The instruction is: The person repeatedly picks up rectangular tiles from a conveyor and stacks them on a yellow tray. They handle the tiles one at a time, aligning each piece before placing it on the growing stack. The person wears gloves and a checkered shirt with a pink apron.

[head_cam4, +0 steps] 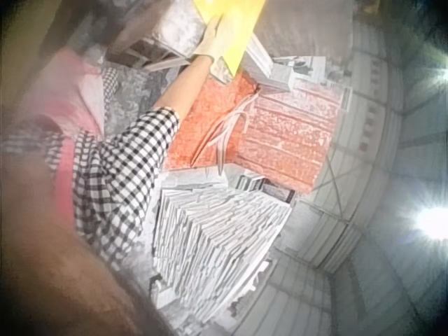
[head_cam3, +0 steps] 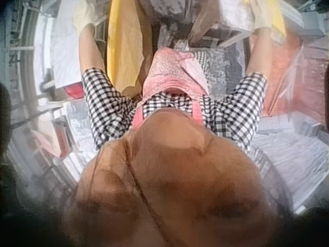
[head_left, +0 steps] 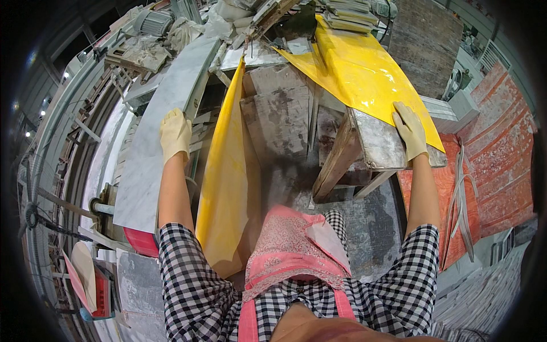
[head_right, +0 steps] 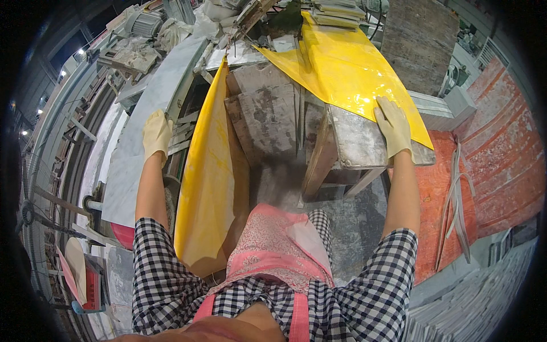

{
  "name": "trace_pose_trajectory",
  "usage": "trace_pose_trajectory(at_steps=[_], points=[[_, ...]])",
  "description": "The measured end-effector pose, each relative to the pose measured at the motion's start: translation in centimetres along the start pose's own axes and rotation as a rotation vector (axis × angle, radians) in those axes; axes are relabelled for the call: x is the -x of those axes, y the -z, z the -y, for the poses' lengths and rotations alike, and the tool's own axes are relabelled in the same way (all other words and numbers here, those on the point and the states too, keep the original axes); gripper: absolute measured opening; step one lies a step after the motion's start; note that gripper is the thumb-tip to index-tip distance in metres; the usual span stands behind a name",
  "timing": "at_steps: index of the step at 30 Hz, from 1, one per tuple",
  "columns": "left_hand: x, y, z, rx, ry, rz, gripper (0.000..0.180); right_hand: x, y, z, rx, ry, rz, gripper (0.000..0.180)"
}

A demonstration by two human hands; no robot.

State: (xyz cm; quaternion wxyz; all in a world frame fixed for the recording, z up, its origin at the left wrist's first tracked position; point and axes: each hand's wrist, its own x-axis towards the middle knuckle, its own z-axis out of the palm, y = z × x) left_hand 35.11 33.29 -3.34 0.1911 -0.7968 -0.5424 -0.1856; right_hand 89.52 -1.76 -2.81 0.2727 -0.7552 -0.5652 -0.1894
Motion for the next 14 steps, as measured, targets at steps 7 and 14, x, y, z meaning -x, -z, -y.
trace_pose_trajectory(at_steps=[7,14], points=[[0.0,-0.2,0.1,0.001,-0.006,-0.006,0.03,-0.1,0.5,0.5,-0.03,-0.138,0.073,0.036],[-0.3,-0.6,0.2,-0.025,0.005,0.009,0.032,0.4,-0.9,-2.1,0.115,0.057,0.052,0.042]])
